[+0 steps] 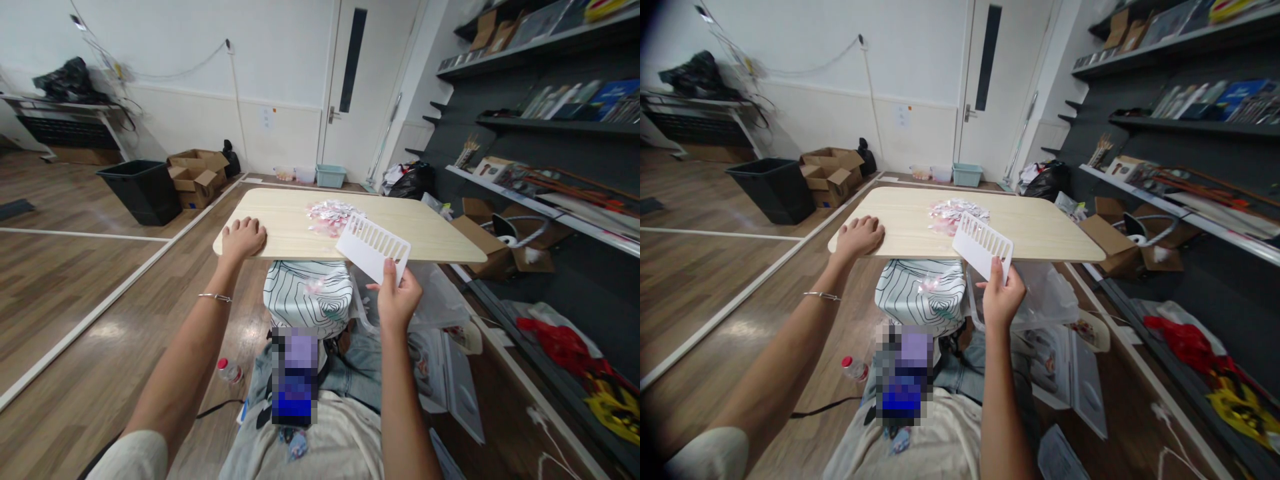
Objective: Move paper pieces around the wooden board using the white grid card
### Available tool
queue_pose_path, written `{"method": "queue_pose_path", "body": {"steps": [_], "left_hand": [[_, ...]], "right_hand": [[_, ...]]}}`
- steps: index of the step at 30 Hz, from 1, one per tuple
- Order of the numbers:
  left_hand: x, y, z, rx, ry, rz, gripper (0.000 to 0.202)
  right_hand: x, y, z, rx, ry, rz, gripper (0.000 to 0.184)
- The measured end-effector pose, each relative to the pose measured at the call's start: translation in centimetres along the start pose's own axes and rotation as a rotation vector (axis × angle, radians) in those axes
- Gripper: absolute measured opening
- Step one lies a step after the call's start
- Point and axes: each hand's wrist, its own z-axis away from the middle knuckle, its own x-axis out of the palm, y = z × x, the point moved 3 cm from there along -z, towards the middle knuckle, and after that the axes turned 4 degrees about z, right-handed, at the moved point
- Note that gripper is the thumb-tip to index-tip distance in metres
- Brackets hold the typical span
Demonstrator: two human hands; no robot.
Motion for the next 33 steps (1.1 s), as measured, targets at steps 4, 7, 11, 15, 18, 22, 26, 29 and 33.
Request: {"method": "queue_pose_path", "body": {"steps": [4,7,11,15,18,22,26,29,33], "left_hand": [[0.0,-0.1,0.0,-0.002,0.003,0.005,0.056],[0.1,-0.2,-0.1,-0.004,0.004,0.007,0.056],[0.1,-0.2,-0.1,-0.008,0.010,0.008,0.057],[0.0,-0.1,0.0,-0.008,-0.002,0.002,0.058],[0.0,0.0,0.0,-0.004,0.001,-0.004,0.058],[0.1,-0.2,-0.1,-0.002,0.018,0.003,0.056],[0.2,-0.3,-0.2,-0.004,0.016,0.006,0.056],[0.2,-0.3,-0.3,-0.006,0.014,0.012,0.056],[0.1,-0.3,-0.2,-0.010,0.008,0.019,0.056]], "right_hand": [[0.5,0.6,-0.1,-0.001,-0.007,-0.033,0.085],[0.8,0.9,-0.1,-0.007,-0.038,-0.020,0.086],[1.0,0.8,0.0,-0.020,-0.061,0.016,0.091],[0.5,0.3,0.1,-0.027,-0.046,0.031,0.088],[0.0,0.0,0.0,-0.035,-0.025,0.052,0.084],[-0.4,-0.1,-0.2,-0.039,-0.003,0.077,0.082],[-0.4,0.1,-0.1,-0.047,0.018,0.096,0.083],[-0.3,0.1,-0.1,-0.050,0.030,0.102,0.083],[-0.5,0.2,0.0,-0.060,0.078,0.099,0.079]]}}
